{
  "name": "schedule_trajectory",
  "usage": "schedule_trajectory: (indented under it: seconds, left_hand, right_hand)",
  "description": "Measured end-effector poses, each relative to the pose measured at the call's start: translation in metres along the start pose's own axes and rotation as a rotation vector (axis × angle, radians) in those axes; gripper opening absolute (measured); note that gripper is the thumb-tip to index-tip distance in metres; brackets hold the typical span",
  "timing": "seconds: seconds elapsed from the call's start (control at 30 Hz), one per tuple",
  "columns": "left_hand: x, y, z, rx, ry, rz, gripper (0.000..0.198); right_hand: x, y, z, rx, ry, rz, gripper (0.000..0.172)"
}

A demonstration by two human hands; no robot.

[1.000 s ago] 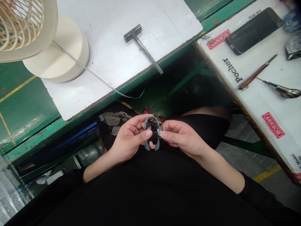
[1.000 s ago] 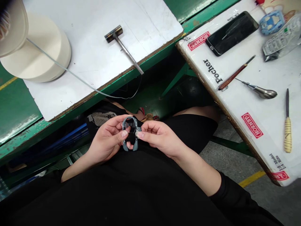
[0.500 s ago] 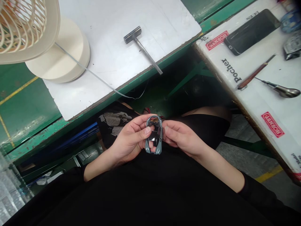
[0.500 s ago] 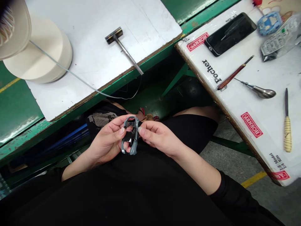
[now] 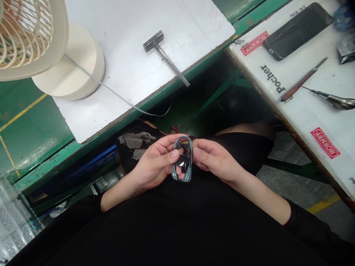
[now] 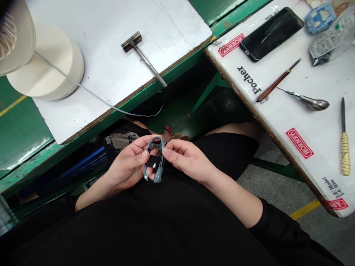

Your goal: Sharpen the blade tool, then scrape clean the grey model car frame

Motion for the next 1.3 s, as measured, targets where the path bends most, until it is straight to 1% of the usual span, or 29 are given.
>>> schedule_trajectory:
  seconds: [0.1,0.23,0.33,0.53,0.63,0.67,0.77,0.8,0.83,0.97,1.03,1.07,1.13,1.23,1.3]
  left_hand:
    - [-0.001,0.0,0.001,0.003,-0.024,0.016,0.047]
    - [-0.001,-0.002,0.002,0.009,-0.077,0.069,0.049]
    - [-0.002,-0.004,0.003,0.022,-0.098,0.072,0.049]
    - [-0.004,-0.008,0.006,0.058,-0.161,0.099,0.049]
    - [-0.006,-0.007,0.007,0.073,-0.193,0.117,0.051]
    - [-0.006,-0.006,0.007,0.073,-0.198,0.125,0.053]
    - [-0.007,-0.004,0.007,0.056,-0.207,0.146,0.06]
    - [-0.007,-0.004,0.007,0.049,-0.213,0.15,0.06]
    - [-0.007,-0.003,0.008,0.042,-0.218,0.154,0.059]
    - [-0.007,-0.003,0.013,0.026,-0.258,0.174,0.052]
    - [-0.005,-0.003,0.015,0.0,-0.273,0.174,0.052]
    - [-0.005,-0.003,0.015,-0.029,-0.266,0.146,0.052]
    - [-0.003,-0.002,0.016,-0.153,-0.24,0.019,0.061]
    - [0.002,0.001,0.016,-0.491,-0.171,-0.312,0.079]
    - [0.006,0.001,0.017,-0.705,-0.112,-0.502,0.08]
  right_hand:
    - [0.0,0.0,0.001,-0.026,-0.008,0.008,0.063]
    - [0.0,0.001,0.001,-0.042,-0.014,0.015,0.056]
    - [0.0,0.003,0.0,-0.055,-0.006,0.034,0.055]
    - [-0.002,0.005,-0.003,-0.094,-0.056,0.067,0.061]
    - [-0.002,0.006,-0.001,-0.103,-0.054,0.121,0.055]
    - [-0.001,0.006,0.0,-0.103,-0.048,0.144,0.058]
    - [0.002,0.006,0.003,-0.065,-0.06,0.185,0.081]
    - [0.003,0.006,0.004,-0.039,-0.069,0.193,0.084]
    - [0.004,0.005,0.005,-0.007,-0.073,0.203,0.083]
    - [0.011,-0.001,0.007,0.138,-0.06,0.24,0.062]
    - [0.016,-0.007,0.006,0.257,-0.053,0.289,0.056]
    - [0.02,-0.011,0.005,0.335,-0.037,0.335,0.056]
    - [0.027,-0.018,0.003,0.509,0.04,0.458,0.057]
    - [0.034,-0.025,0.0,0.686,0.211,0.605,0.063]
    - [0.035,-0.024,-0.004,0.72,0.262,0.65,0.067]
Point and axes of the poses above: each hand's wrist, its own x-axis away from the middle knuckle, its own z-axis out of the back of the hand, y = z × x, the point moved 2 cm from there along -x, towards the middle knuckle, and after that the axes turned 1 degree about y, right-handed, at the moved point
